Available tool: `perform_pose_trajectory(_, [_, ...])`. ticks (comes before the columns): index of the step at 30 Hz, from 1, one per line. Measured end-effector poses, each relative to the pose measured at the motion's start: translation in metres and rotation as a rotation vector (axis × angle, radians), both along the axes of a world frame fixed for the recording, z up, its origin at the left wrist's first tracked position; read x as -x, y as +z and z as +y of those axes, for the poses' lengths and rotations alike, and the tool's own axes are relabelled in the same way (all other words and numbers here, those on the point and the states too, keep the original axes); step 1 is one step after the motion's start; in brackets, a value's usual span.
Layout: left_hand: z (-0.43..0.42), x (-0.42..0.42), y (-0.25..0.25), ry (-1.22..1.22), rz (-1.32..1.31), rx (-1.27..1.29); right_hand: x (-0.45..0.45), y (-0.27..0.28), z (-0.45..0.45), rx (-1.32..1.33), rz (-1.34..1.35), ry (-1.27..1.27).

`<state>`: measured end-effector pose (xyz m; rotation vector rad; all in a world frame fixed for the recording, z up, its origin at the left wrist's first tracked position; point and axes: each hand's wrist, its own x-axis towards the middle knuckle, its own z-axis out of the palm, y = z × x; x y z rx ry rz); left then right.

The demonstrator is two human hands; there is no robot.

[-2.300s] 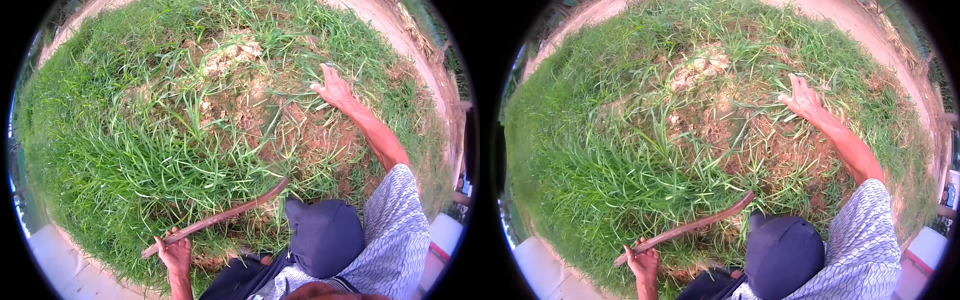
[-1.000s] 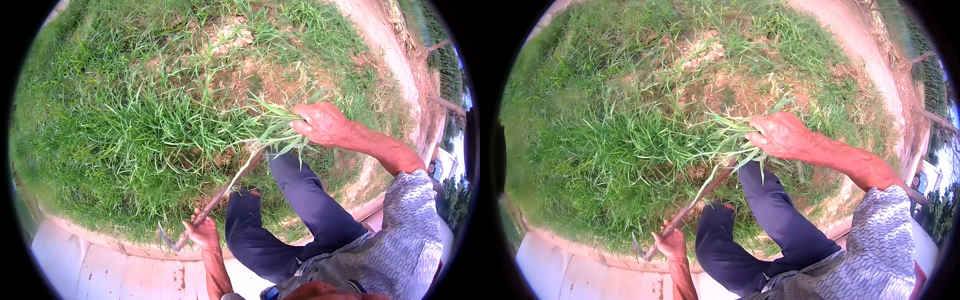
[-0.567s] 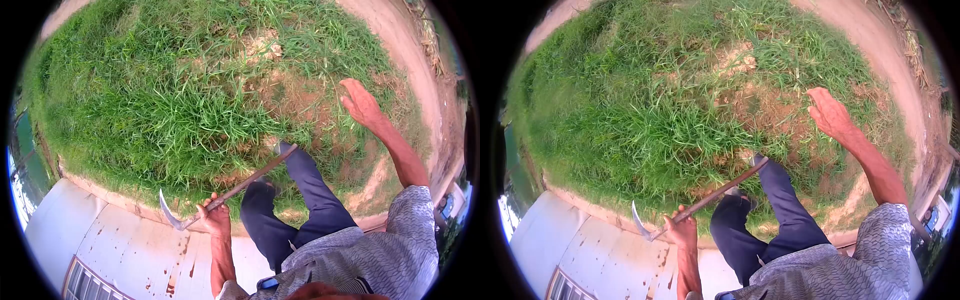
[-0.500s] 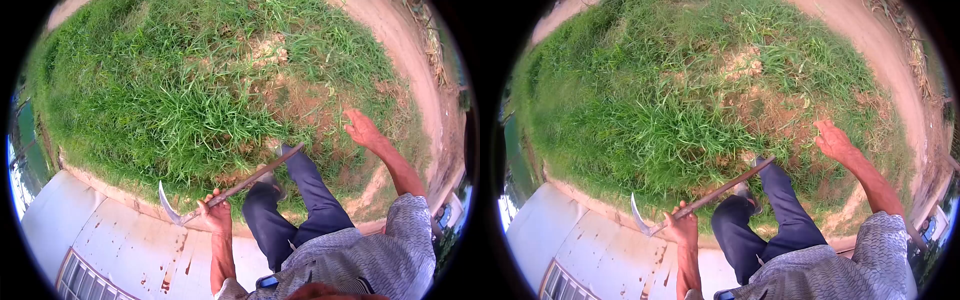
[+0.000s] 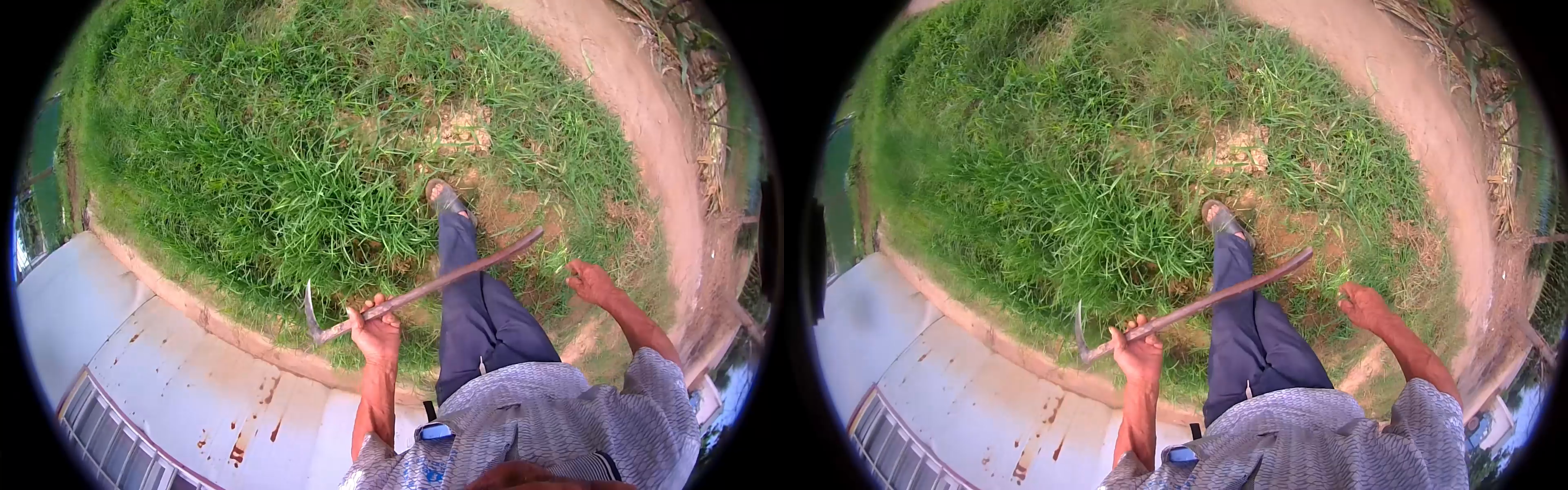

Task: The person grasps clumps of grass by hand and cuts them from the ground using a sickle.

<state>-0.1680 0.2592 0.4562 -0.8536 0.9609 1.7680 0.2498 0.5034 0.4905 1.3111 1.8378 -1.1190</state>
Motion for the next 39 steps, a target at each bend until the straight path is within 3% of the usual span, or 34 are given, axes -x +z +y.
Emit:
perform_pose_trajectory(2, [0.025, -0.004, -0.008, 0.066, -0.04, 0.078, -0.001, -0.009, 0.038, -0.045, -0.03, 0.078])
perform_pose_trajectory(4, [0.04, -0.004, -0.012, 0.117, -0.048, 0.065, -0.001, -0.011, 0.064, -0.016, -0.065, -0.095])
perform_pose_trajectory(11, [0.084, 0.003, -0.008, 0.189, -0.078, 0.134, 0.018, -0.042, 0.159, 0.111, -0.069, -0.31])
perform_pose_trajectory(13, [0.093, 0.008, -0.003, 0.219, -0.058, 0.162, 0.028, -0.053, 0.182, -0.021, -0.014, -0.067])
perform_pose_trajectory(19, [0.122, 0.04, -0.009, 0.196, 0.169, 0.267, 0.107, -0.085, 0.269, 0.065, 0.034, 0.01])
perform_pose_trajectory(23, [0.154, 0.055, -0.027, 0.131, 0.369, 0.392, 0.159, -0.166, 0.326, 0.012, 0.031, 0.204])
perform_pose_trajectory(28, [0.198, 0.067, -0.088, -0.039, 0.652, 0.5, 0.237, -0.309, 0.37, -0.072, 0.081, 0.549])
perform_pose_trajectory(30, [0.206, 0.076, -0.123, -0.06, 0.68, 0.506, 0.289, -0.338, 0.375, -0.129, 0.137, 0.718])
perform_pose_trajectory(33, [0.219, 0.083, -0.159, -0.11, 0.887, 0.482, 0.336, -0.415, 0.365, -0.356, 0.343, 0.79])
perform_pose_trajectory(35, [0.222, 0.085, -0.185, -0.068, 0.936, 0.487, 0.371, -0.445, 0.36, -0.495, 0.341, 1.052])
perform_pose_trajectory(38, [0.212, 0.091, -0.213, 0.021, 1.047, 0.505, 0.392, -0.505, 0.35, -0.566, 0.419, 1.224])
perform_pose_trajectory(39, [0.209, 0.096, -0.217, 0.011, 1.056, 0.497, 0.393, -0.529, 0.35, -0.71, 0.57, 1.27])
